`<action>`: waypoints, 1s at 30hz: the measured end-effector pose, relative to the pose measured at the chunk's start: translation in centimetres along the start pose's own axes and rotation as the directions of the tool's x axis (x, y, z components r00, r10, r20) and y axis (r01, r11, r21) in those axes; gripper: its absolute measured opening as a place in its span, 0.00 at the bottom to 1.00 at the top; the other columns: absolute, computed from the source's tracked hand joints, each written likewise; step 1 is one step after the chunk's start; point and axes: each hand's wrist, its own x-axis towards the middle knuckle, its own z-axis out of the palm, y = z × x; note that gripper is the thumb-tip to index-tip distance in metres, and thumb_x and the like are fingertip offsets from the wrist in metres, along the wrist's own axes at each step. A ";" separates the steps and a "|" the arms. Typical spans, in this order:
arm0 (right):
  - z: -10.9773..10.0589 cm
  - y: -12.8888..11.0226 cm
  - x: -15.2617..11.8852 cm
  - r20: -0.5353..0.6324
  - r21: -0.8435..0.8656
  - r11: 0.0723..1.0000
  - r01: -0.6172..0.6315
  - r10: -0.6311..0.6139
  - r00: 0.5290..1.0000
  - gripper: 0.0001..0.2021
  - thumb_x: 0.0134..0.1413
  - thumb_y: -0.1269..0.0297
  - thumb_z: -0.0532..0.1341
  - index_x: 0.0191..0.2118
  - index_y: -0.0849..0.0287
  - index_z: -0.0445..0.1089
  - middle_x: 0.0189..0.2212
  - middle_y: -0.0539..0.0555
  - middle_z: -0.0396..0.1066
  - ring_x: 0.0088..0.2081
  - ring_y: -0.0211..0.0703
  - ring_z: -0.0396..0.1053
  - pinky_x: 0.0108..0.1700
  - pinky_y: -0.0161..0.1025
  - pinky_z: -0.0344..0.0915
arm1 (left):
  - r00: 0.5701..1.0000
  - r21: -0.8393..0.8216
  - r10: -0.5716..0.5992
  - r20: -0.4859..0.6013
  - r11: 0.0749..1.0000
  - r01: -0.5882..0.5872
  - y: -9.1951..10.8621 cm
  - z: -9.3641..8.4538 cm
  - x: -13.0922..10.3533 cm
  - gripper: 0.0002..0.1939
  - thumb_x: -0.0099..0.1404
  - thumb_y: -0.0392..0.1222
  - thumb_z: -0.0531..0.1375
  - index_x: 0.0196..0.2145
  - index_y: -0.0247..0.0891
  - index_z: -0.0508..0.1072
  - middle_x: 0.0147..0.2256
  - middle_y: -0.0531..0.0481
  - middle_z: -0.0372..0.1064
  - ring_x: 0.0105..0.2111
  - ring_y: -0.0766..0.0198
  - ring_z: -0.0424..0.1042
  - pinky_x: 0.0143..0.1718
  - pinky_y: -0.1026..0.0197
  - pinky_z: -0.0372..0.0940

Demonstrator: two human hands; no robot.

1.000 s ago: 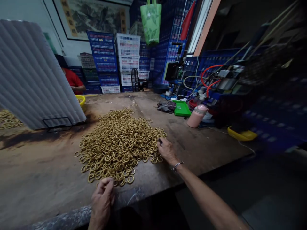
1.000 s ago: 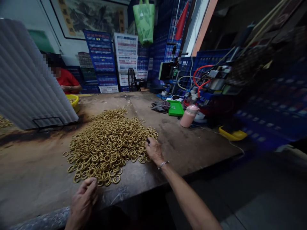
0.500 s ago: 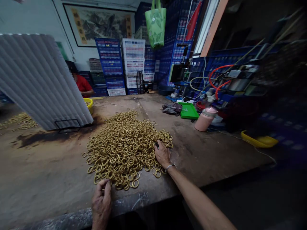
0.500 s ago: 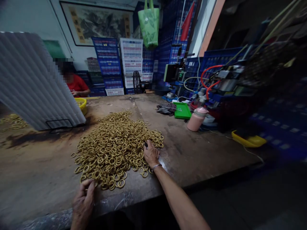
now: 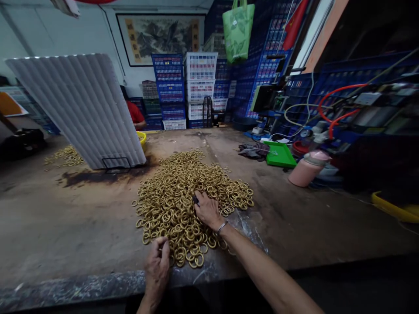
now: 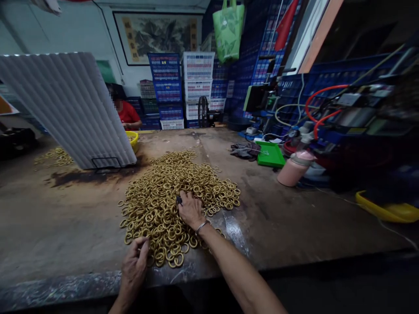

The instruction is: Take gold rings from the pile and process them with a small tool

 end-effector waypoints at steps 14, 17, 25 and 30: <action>-2.4 20.6 0.1 -0.237 0.060 0.856 -0.514 0.513 0.825 0.16 0.51 0.69 0.50 0.44 0.65 0.67 0.33 0.61 0.68 0.33 0.44 0.66 0.32 0.36 0.57 | 0.998 0.009 -0.058 -0.026 0.998 0.058 0.0 -0.4 0.2 0.23 0.49 0.62 0.56 0.29 0.38 0.70 0.24 0.53 0.68 0.26 0.62 0.67 0.25 0.64 0.61; -1.6 21.4 1.2 -0.200 0.054 0.864 -0.501 0.501 0.842 0.14 0.50 0.65 0.52 0.41 0.61 0.69 0.31 0.59 0.68 0.31 0.43 0.66 0.31 0.35 0.55 | 0.997 0.008 -0.076 -0.026 0.997 0.076 0.0 -0.4 0.1 0.21 0.51 0.59 0.56 0.30 0.38 0.70 0.25 0.53 0.68 0.25 0.63 0.66 0.25 0.65 0.61; 1.6 14.5 3.9 -0.216 0.113 0.943 -0.314 0.332 0.918 0.14 0.56 0.62 0.47 0.38 0.59 0.68 0.33 0.55 0.69 0.32 0.40 0.63 0.33 0.33 0.54 | 0.999 0.048 -0.046 -0.016 0.998 0.047 1.1 -0.3 -0.2 0.16 0.56 0.54 0.54 0.31 0.37 0.68 0.21 0.55 0.62 0.21 0.67 0.61 0.23 0.66 0.58; 2.6 9.9 4.2 -0.245 0.136 0.963 -0.232 0.260 0.934 0.16 0.55 0.63 0.47 0.45 0.59 0.65 0.38 0.57 0.68 0.35 0.41 0.63 0.35 0.34 0.55 | 0.999 -0.015 -0.038 -0.027 0.999 0.038 1.2 -0.1 -0.2 0.15 0.56 0.52 0.54 0.31 0.37 0.68 0.22 0.55 0.62 0.22 0.67 0.61 0.23 0.67 0.58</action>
